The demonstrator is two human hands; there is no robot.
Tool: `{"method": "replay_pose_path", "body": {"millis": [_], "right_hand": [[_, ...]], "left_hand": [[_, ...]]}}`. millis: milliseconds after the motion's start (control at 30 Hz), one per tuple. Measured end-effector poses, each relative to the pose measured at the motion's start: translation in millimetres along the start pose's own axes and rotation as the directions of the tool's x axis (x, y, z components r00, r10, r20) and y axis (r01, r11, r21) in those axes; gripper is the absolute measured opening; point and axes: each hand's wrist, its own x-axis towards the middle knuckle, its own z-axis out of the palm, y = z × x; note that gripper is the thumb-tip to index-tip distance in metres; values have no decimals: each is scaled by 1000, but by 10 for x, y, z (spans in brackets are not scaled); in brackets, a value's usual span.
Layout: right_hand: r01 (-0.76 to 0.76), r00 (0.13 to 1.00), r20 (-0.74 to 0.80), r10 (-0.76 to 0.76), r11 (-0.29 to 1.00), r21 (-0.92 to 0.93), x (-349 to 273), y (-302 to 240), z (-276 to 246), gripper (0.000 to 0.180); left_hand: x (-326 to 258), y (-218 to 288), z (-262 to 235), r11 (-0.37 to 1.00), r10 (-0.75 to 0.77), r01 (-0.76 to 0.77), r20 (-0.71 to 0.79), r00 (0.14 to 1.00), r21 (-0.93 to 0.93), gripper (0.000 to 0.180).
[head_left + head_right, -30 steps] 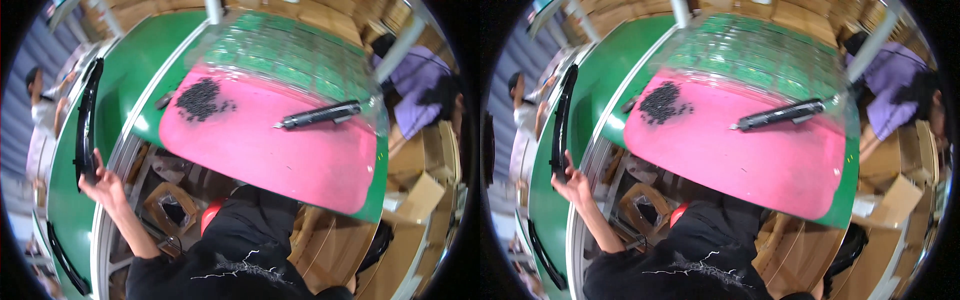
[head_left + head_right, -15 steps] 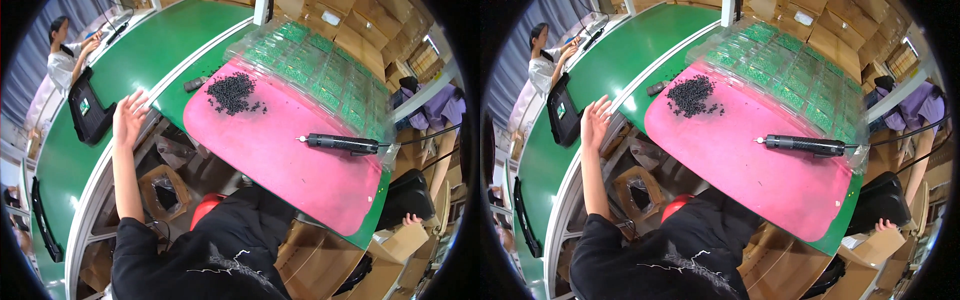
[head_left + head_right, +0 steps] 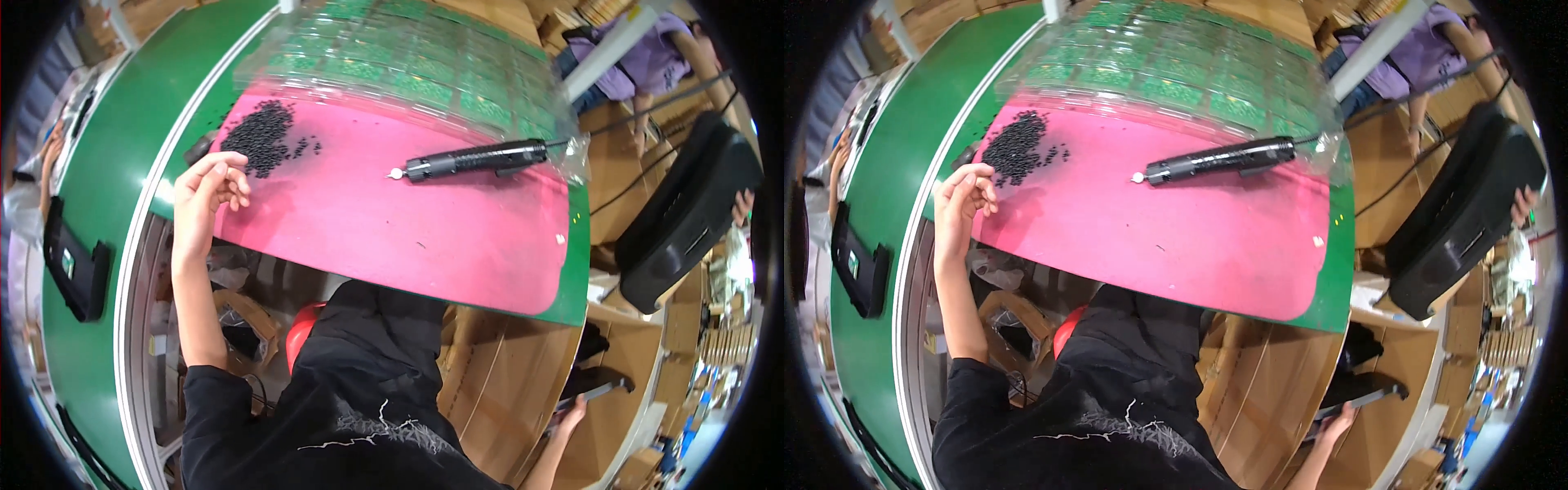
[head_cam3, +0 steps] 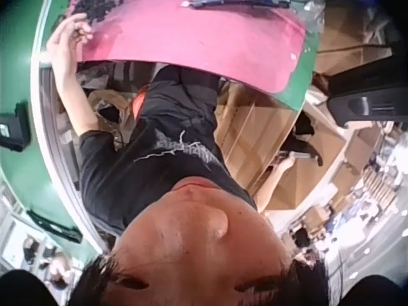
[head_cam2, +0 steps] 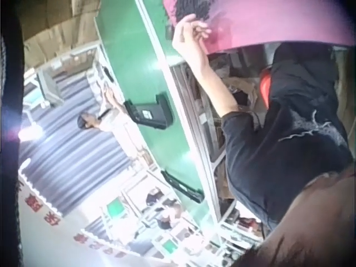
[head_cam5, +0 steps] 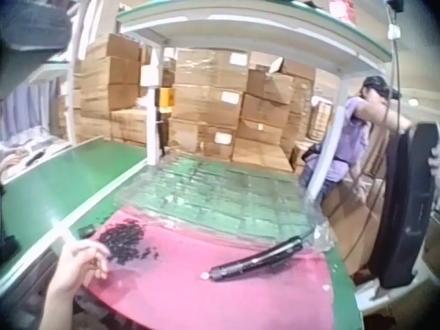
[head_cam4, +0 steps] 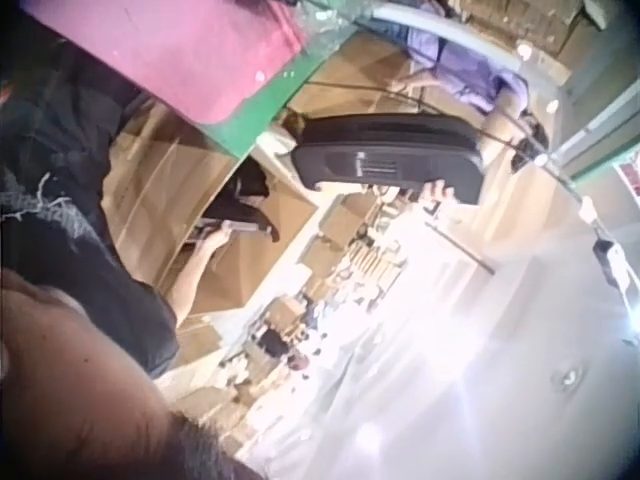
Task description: Assembling circuit boards into plastic housings using an electric screwdriver at a factory workbench.
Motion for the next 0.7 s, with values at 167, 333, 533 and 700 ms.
{"method": "replay_pose_path", "body": {"millis": [167,333,533,700], "right_hand": [[369,910,-156,-384,922,-119,54,-126,-722,40],[571,593,-252,-765,620,-538,-399,-698,-939,44],[531,331,-143,-933,310,-789,-1188,-1696,-896,40],[776,-53,188,-981,-159,-610,-1550,-2109,-285,23]], "left_hand": [[203,-366,333,986,77,-64,80,994,-156,21],[196,-518,426,992,40,-29,85,996,-122,20],[165,-559,367,959,59,-39,66,996,-279,18],[116,-566,337,960,86,-59,86,993,-273,18]]}}
